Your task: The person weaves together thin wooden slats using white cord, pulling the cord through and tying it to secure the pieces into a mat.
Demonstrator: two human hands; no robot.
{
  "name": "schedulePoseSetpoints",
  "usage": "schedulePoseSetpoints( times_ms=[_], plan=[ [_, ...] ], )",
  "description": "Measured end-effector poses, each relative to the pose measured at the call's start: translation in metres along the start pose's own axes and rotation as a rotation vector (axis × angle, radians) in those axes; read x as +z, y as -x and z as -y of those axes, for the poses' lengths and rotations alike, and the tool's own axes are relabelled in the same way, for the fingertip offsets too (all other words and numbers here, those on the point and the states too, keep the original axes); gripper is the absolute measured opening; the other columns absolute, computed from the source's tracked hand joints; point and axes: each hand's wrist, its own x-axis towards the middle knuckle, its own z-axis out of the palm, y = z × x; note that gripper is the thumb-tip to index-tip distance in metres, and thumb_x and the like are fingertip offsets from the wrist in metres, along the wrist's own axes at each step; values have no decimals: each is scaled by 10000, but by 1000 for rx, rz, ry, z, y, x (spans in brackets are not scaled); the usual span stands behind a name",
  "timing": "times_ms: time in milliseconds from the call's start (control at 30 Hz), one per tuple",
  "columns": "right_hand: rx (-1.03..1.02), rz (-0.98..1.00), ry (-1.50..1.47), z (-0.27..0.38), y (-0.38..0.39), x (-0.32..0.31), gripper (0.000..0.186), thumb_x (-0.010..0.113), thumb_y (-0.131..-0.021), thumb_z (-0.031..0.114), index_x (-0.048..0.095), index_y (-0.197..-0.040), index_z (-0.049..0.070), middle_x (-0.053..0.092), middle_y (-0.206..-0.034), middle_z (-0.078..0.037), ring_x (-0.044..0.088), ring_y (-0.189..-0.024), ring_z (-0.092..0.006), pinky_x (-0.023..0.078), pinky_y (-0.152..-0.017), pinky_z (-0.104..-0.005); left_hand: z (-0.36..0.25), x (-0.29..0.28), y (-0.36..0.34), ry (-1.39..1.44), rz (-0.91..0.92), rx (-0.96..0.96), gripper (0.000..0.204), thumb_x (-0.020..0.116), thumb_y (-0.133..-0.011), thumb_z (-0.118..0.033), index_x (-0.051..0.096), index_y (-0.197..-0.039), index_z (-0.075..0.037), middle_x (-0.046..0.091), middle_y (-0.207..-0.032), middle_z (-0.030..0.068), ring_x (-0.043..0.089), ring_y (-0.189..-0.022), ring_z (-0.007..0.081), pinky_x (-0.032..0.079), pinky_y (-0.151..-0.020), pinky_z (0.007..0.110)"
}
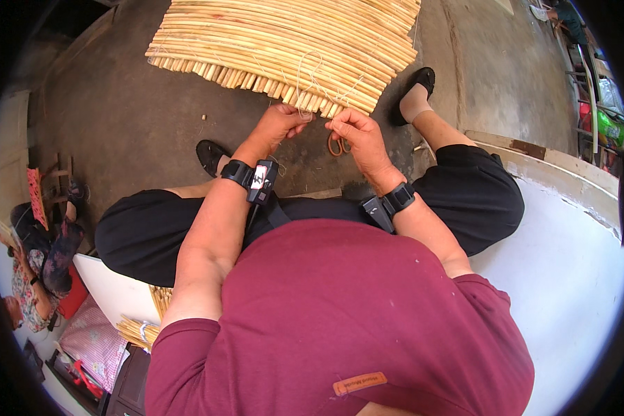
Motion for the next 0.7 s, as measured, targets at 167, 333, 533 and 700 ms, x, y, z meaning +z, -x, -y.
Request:
schedulePoseSetpoints(
  times_ms=[167,333,533,700],
  plan=[
    [-1,37,22,-5,-2,-3,92,576,-906,124,607,-866,47,635,-877,-30,532,-729,-62,408,-673,-198,-2,1,0,0,18,-30,200,630,-878,-168,644,-981,3,484,-574,-30,385,-464,65,273,-443,223],
    [-25,-10,-29,-5,-3,-3,85,578,-902,112,608,-866,41,636,-879,-37,540,-748,-74,421,-690,-211,29,-30,4,336,37,-15,181,598,-904,-197,651,-961,-33,427,-577,-68,305,-454,45,235,-433,213],
    [12,-34,-20,-6,-1,-5,99,585,-884,97,626,-836,21,616,-805,-3,539,-733,-72,431,-686,-215,19,-3,-23,124,-340,-147,175,601,-895,-208,647,-921,-41,425,-563,-36,324,-437,73,238,-413,252],
    [-44,0,-82,3,-4,11,99,598,-880,98,626,-839,12,617,-808,-8,553,-746,-80,451,-716,-219,133,-103,-80,-230,-471,-334,160,628,-831,-222,684,-777,-82,556,-625,47,496,-540,230,384,-500,403]
  ],
)
